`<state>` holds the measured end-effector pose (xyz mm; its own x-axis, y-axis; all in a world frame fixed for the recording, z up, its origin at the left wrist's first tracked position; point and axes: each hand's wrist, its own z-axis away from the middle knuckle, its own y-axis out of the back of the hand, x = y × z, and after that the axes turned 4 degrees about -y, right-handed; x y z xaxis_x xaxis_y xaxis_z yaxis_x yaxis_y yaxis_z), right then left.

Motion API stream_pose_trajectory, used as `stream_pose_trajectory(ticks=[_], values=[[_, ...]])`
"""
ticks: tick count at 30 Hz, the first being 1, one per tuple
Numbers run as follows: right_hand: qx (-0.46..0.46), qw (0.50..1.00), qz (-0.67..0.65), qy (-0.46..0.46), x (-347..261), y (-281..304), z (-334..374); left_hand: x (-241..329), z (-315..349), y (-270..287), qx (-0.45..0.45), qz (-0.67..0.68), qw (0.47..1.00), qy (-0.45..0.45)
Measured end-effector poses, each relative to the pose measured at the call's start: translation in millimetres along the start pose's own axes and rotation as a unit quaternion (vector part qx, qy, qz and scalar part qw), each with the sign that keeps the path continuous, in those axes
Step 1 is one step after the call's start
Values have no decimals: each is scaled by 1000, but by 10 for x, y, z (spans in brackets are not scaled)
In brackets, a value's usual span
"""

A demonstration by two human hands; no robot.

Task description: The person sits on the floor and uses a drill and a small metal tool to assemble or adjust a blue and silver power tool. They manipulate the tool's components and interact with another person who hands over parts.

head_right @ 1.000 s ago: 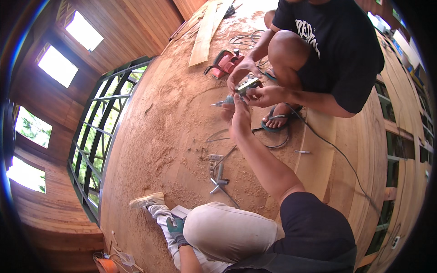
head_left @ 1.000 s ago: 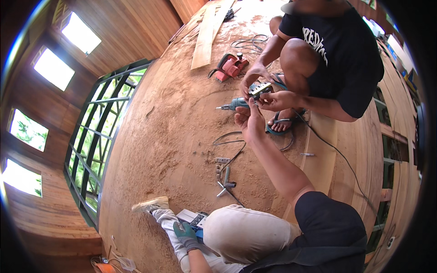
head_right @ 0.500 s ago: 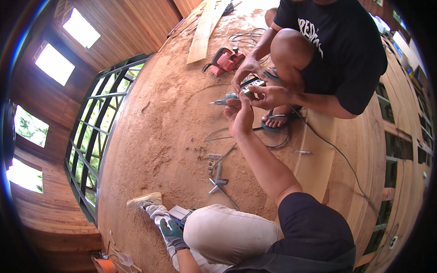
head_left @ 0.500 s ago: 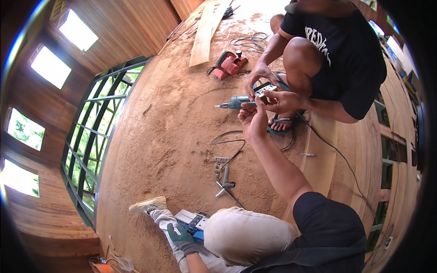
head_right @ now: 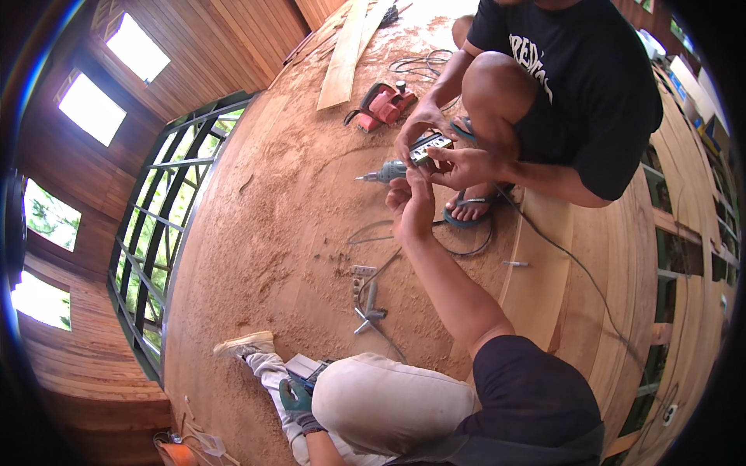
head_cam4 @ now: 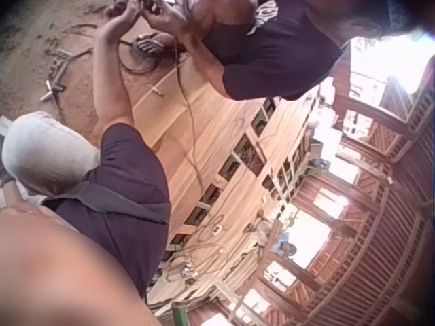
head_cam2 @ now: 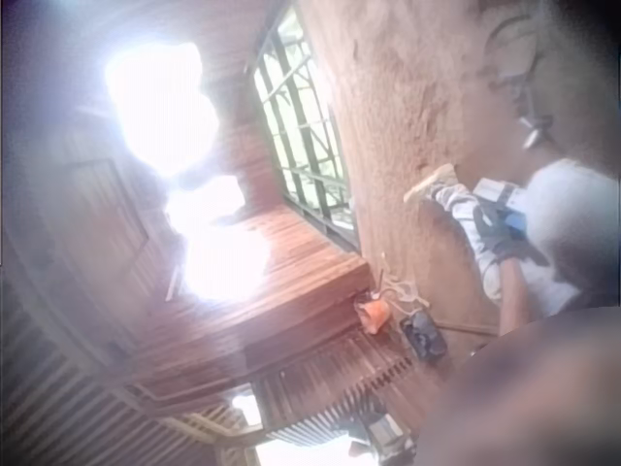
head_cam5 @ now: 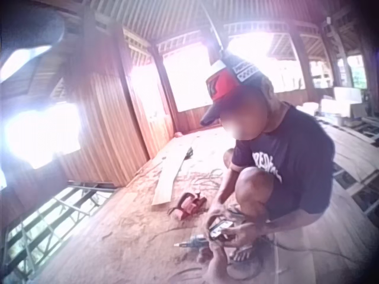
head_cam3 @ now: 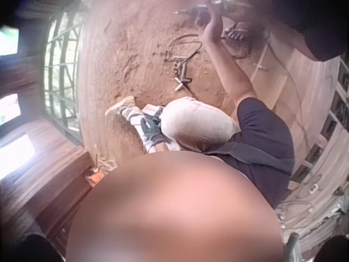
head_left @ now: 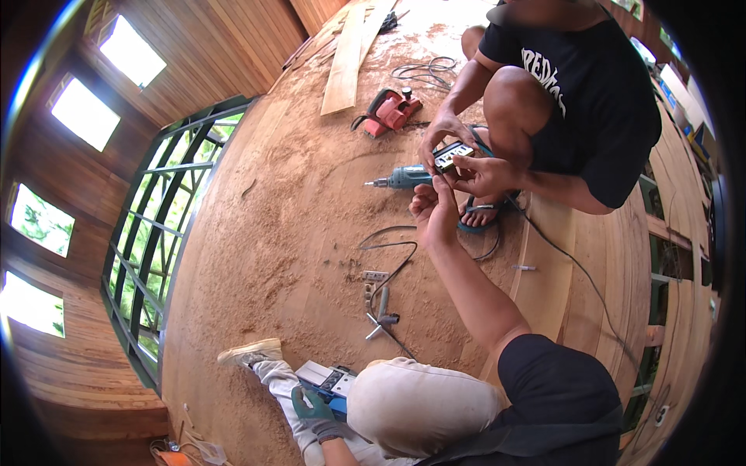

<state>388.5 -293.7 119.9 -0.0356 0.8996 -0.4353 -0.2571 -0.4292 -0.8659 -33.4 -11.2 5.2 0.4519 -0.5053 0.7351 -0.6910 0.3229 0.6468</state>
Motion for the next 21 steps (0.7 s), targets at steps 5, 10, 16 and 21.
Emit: stream_pose_trajectory(ticks=[5,10,16,21], values=[[-61,962,265,1,115,568,303,177,37,49,-6,-24,1000,13],[-307,522,795,39,-358,1772,853,320,-182,-22,-1,-66,997,-50],[-350,289,891,-1,-1019,2547,1163,940,-486,-525,-54,54,993,-92],[-386,350,852,55,-1026,2593,1191,1705,-584,-1015,-149,192,967,-75]])
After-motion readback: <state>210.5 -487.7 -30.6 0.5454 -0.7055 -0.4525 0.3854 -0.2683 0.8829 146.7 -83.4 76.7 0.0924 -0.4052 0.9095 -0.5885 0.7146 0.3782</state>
